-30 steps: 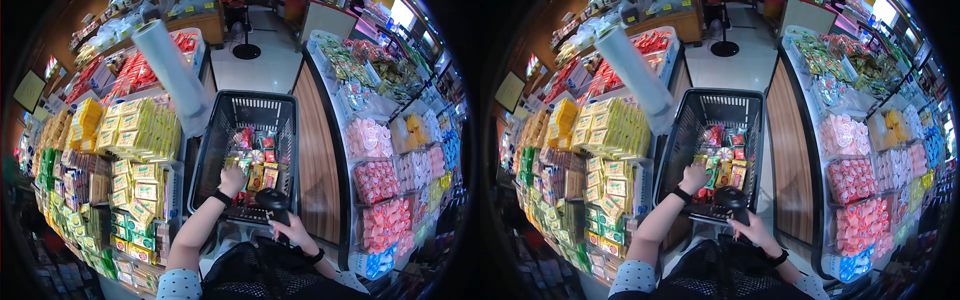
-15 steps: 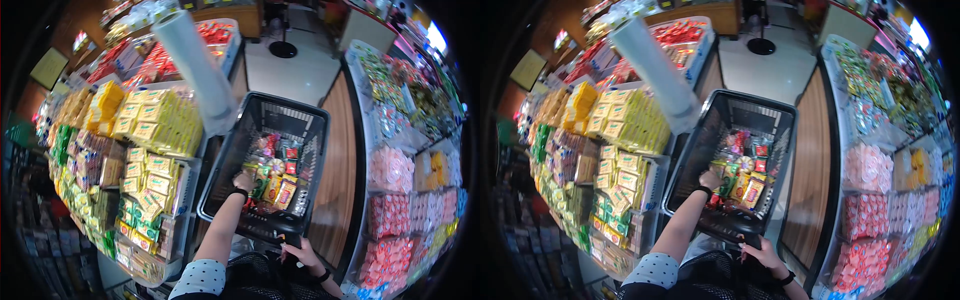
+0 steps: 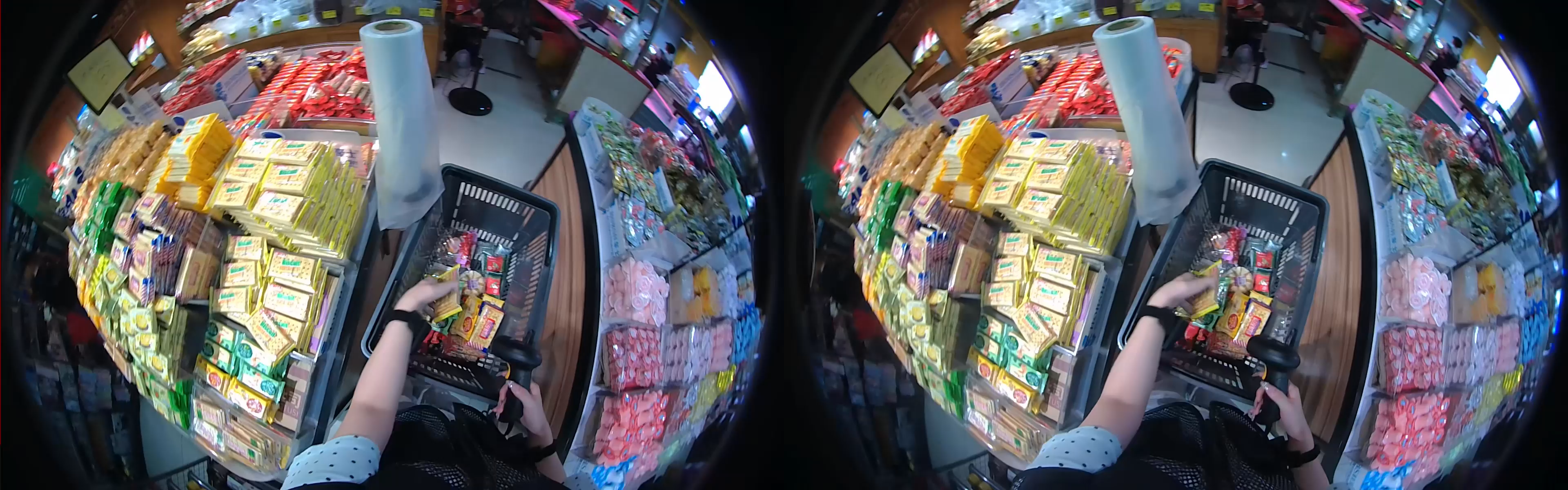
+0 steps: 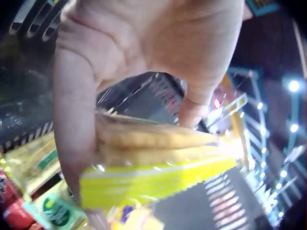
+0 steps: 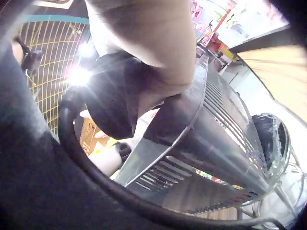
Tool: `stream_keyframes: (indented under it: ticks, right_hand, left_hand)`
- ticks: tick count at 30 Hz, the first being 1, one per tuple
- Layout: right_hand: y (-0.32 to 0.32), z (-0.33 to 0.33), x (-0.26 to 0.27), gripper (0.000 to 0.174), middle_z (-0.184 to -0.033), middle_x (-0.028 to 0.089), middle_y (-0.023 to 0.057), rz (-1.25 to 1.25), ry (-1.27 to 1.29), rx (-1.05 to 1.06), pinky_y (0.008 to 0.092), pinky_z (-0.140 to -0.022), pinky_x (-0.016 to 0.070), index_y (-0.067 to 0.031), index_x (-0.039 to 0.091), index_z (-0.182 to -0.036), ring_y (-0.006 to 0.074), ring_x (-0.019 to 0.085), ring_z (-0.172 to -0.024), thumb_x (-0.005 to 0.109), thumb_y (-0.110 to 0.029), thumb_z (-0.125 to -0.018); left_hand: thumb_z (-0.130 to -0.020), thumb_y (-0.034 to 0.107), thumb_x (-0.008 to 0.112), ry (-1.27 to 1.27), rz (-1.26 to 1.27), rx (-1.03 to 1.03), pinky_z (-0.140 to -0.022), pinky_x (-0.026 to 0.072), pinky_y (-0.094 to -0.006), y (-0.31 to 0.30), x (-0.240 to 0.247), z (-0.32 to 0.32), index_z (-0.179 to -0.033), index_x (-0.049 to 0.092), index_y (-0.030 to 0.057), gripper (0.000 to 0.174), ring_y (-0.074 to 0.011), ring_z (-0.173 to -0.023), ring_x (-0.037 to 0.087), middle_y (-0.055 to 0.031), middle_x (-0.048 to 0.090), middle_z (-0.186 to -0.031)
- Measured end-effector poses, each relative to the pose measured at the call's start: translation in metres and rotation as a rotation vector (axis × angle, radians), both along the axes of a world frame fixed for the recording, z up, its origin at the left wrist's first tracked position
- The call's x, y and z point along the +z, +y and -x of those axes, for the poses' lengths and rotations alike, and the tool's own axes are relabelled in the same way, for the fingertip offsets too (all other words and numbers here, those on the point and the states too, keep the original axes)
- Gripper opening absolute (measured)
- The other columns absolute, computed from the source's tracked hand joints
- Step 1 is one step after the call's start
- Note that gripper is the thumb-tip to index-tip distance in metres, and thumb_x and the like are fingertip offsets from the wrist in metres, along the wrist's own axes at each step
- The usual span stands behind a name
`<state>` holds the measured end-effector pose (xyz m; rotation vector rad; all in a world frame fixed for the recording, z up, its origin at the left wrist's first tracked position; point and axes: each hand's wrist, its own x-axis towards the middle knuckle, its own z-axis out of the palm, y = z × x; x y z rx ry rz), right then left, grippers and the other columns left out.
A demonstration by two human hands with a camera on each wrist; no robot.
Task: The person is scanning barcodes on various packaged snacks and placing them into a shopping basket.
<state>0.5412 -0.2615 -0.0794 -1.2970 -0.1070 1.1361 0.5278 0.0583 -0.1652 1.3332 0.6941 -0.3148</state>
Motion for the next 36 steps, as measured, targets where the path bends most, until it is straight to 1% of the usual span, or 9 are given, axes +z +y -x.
stream_keyframes:
  ticks: [3, 6, 9, 13, 17, 21, 25, 27, 36]
  right_hand:
    - [0.008, 0.003, -0.002, 0.020, -0.070, 0.056, 0.0083, -0.020, -0.007, -0.103, 0.0329, -0.057, 0.0530, 0.0036, 0.048, -0.098, 0.0171, 0.058, -0.057, 0.046, -0.014, -0.089]
    - [0.014, 0.008, -0.009, 0.016, -0.067, 0.056, 0.0085, 0.033, -0.064, -0.157, 0.0316, -0.055, 0.0526, 0.0013, 0.047, -0.092, 0.0169, 0.058, -0.054, 0.050, -0.014, -0.088]
    - [0.020, 0.016, -0.012, 0.016, -0.067, 0.056, 0.0084, 0.053, -0.137, -0.187, 0.0303, -0.054, 0.0520, 0.0010, 0.048, -0.091, 0.0167, 0.058, -0.053, 0.053, -0.013, -0.087]
    - [0.027, 0.028, 0.001, 0.017, -0.067, 0.057, 0.0087, 0.053, -0.182, -0.220, 0.0292, -0.053, 0.0513, 0.0027, 0.049, -0.093, 0.0165, 0.058, -0.054, 0.056, -0.011, -0.085]
    - [0.057, 0.053, 0.071, 0.020, -0.069, 0.057, 0.0083, -0.073, -0.197, -0.201, 0.0287, -0.054, 0.0510, 0.0045, 0.050, -0.097, 0.0155, 0.058, -0.055, 0.056, -0.010, -0.084]
    - [0.080, 0.055, 0.092, 0.016, -0.070, 0.057, 0.0073, -0.230, -0.119, 0.077, 0.0273, -0.055, 0.0503, 0.0048, 0.054, -0.093, 0.0136, 0.057, -0.058, 0.058, -0.007, -0.083]
    - [0.101, 0.056, 0.095, 0.023, -0.072, 0.061, 0.0072, -0.120, -0.441, 0.205, 0.0281, -0.058, 0.0501, 0.0026, 0.059, -0.091, 0.0156, 0.061, -0.063, 0.068, -0.010, -0.074]
    - [0.107, 0.050, 0.096, 0.033, -0.075, 0.064, 0.0104, -0.026, -1.190, 0.363, 0.0300, -0.062, 0.0508, 0.0002, 0.060, -0.093, 0.0216, 0.064, -0.064, 0.072, -0.014, -0.066]
    - [0.121, 0.063, 0.067, 0.045, -0.077, 0.062, 0.0132, -0.067, -1.321, 0.458, 0.0337, -0.062, 0.0500, 0.0000, 0.056, -0.103, 0.0280, 0.063, -0.067, 0.072, -0.015, -0.063]
  left_hand:
    - [-0.084, 0.029, 0.049, -0.295, 0.353, -0.064, -0.067, 0.0554, -0.0381, 0.014, 0.031, 0.022, -0.133, 0.028, 0.0003, 0.061, -0.0220, -0.086, 0.063, -0.0144, 0.056, -0.111]
    - [-0.085, 0.015, 0.042, -0.640, 0.791, 0.060, -0.081, 0.0520, -0.0445, 0.002, 0.083, 0.061, -0.136, 0.021, -0.0007, 0.056, -0.0318, -0.099, 0.058, -0.0221, 0.043, -0.126]
    - [-0.082, 0.019, 0.043, -0.857, 0.937, 0.114, -0.085, 0.0475, -0.0478, -0.013, 0.080, 0.076, -0.135, 0.023, -0.0007, 0.060, -0.0339, -0.101, 0.056, -0.0201, 0.043, -0.127]
    - [-0.091, 0.055, 0.029, -0.951, 1.214, 0.192, -0.075, 0.0513, -0.0401, -0.024, 0.096, 0.082, -0.127, 0.033, -0.0017, 0.068, -0.0281, -0.092, 0.059, -0.0156, 0.050, -0.113]
    - [-0.087, 0.063, 0.021, -0.872, 0.865, 0.222, -0.072, 0.0522, -0.0407, -0.021, 0.107, 0.092, -0.128, 0.032, 0.0005, 0.075, -0.0267, -0.089, 0.059, -0.0143, 0.052, -0.109]
    - [-0.090, 0.057, 0.024, -0.919, 0.935, 0.400, -0.076, 0.0509, -0.0460, -0.021, 0.128, 0.112, -0.133, 0.028, 0.0027, 0.069, -0.0303, -0.096, 0.057, -0.0191, 0.051, -0.112]
    - [-0.093, 0.051, 0.026, -0.872, 0.942, 0.230, -0.066, 0.0542, -0.0471, -0.001, 0.116, 0.134, -0.134, 0.027, 0.0052, 0.061, -0.0297, -0.097, 0.057, -0.0220, 0.050, -0.114]
    - [-0.094, 0.047, 0.027, -0.846, 0.878, 0.305, -0.061, 0.0549, -0.0458, 0.001, 0.124, 0.146, -0.133, 0.027, 0.0084, 0.055, -0.0290, -0.096, 0.057, -0.0225, 0.050, -0.114]
    - [-0.094, 0.047, 0.029, -0.670, 0.452, 0.691, -0.068, 0.0555, -0.0487, 0.028, 0.105, 0.198, -0.127, 0.034, 0.0002, 0.057, -0.0286, -0.092, 0.059, -0.0239, 0.051, -0.111]
